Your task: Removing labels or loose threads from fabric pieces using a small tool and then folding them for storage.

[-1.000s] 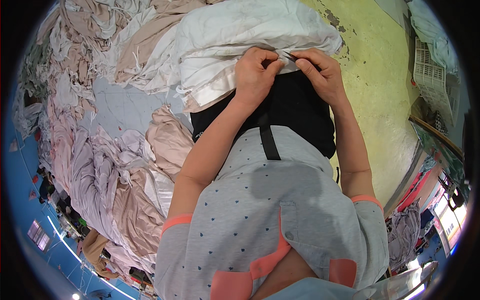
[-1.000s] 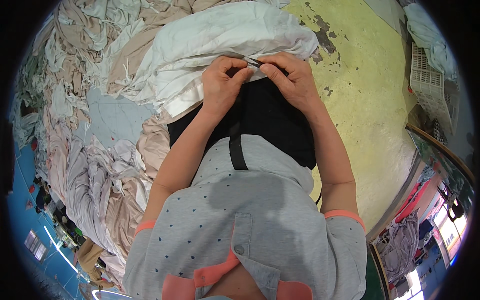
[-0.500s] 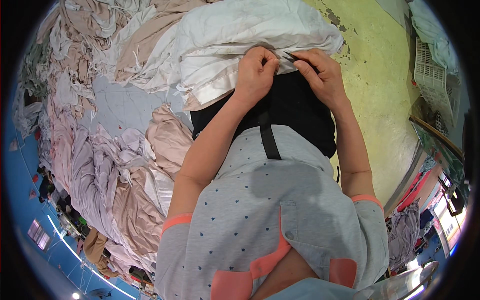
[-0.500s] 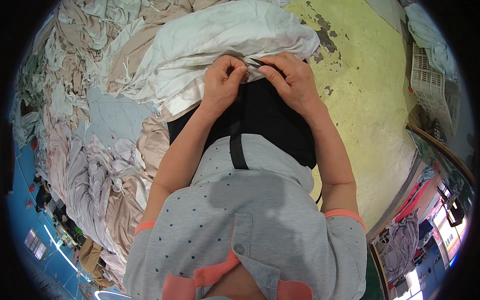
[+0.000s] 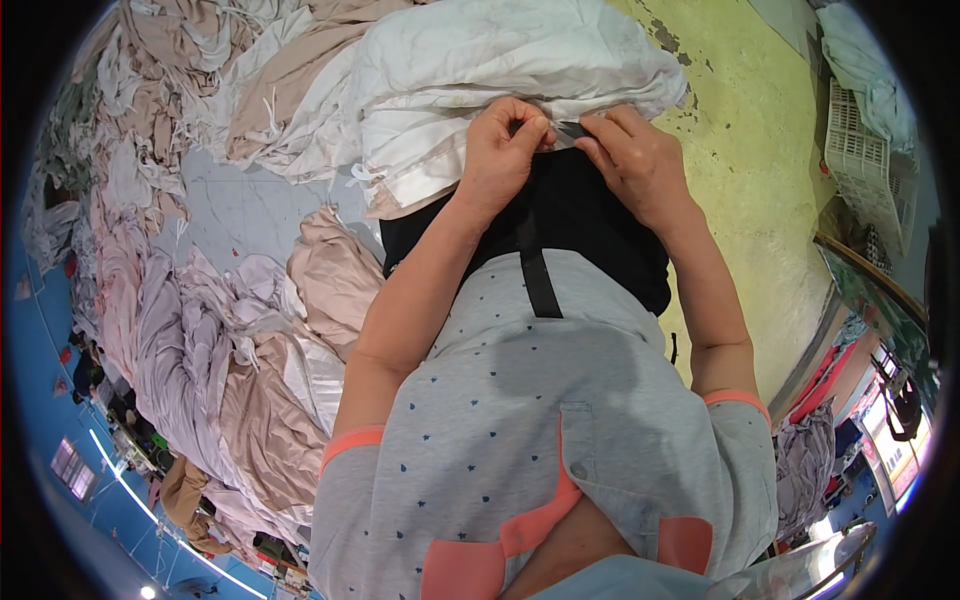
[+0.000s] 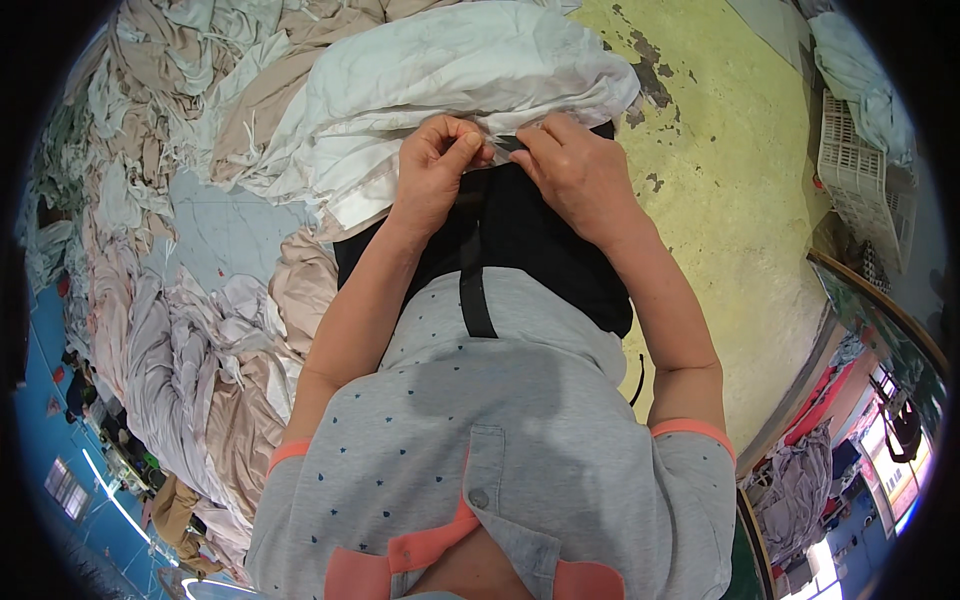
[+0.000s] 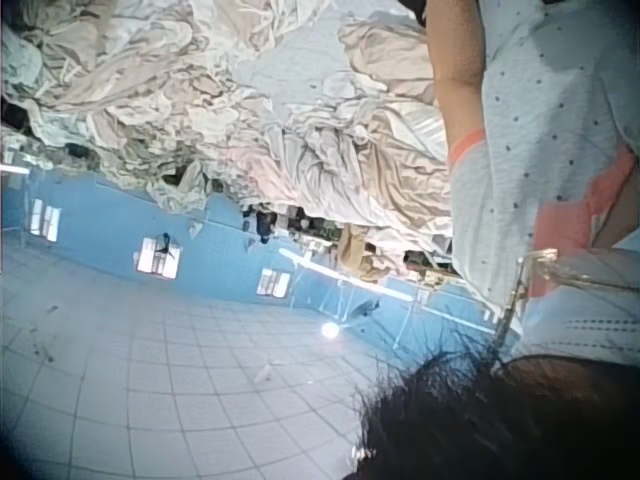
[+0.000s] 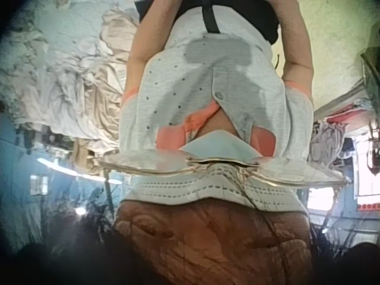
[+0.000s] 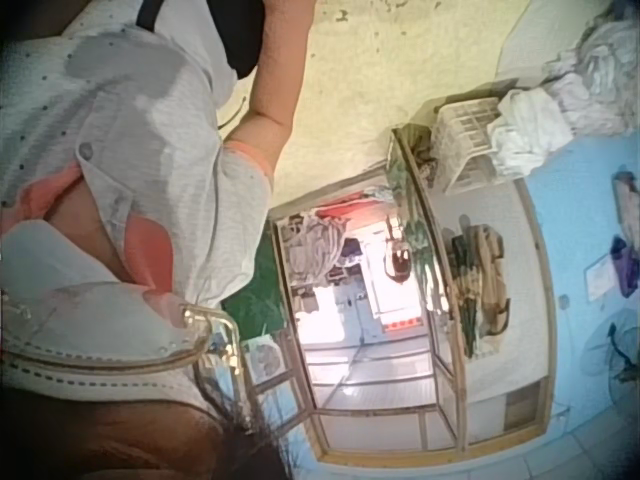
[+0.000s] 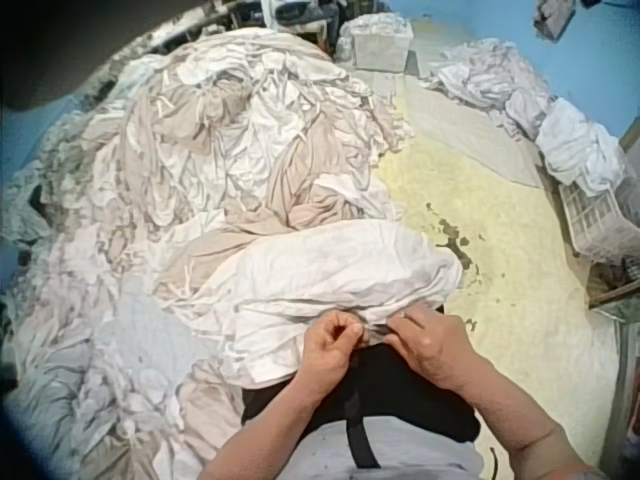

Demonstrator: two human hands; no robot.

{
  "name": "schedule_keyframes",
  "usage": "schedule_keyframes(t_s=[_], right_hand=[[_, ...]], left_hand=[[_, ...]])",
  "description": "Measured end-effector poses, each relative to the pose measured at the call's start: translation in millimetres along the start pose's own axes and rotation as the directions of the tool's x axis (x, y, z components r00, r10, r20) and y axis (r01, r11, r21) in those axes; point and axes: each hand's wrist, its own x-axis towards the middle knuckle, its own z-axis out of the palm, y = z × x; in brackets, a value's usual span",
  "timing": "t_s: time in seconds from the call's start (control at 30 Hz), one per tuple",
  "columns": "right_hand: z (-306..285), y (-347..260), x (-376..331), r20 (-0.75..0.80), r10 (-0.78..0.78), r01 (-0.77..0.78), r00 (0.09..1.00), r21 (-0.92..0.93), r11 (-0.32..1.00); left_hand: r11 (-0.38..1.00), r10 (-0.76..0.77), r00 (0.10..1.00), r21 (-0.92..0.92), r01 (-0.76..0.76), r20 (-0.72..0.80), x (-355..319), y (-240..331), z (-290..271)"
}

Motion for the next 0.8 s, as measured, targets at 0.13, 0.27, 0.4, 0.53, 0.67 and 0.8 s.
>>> schedule_keyframes(t_s=[0.13,0.27,0.4,0.53,0.67,0.8], right_hand=[[3.6,1.5,0.5,0.013,-0.012,0.013,1.0,-0.041,0.999],[3.3,-1.6,2.1,0.02,-0.013,0.015,1.0,-0.068,0.998],[4.4,-2.1,2.1,0.013,-0.009,0.01,1.0,-0.074,0.997],[5.8,8.1,-2.3,-0.047,0.06,-0.052,0.997,0.154,0.987],[9.6,19.1,-6.2,-0.129,0.209,-0.119,0.969,0.498,0.859],[17.0,22.5,-15.9,-0.273,0.232,-0.062,0.934,0.516,0.855]], left_hand=[[0.999,0.037,0.999,0.024,-0.037,0.011,-0.5,-2.0,-0.2],[0.999,0.037,0.999,0.016,-0.037,0.021,-1.2,0.0,-1.1],[0.999,0.044,0.999,0.029,-0.044,0.023,-3.0,4.9,-0.5],[0.999,0.03,0.998,0.025,-0.031,0.051,-19.0,25.4,-2.2],[0.776,-0.055,0.883,0.576,-0.256,0.466,-45.3,42.3,-8.4],[0.185,-0.166,0.937,0.943,-0.277,0.308,-38.3,13.5,7.9]])
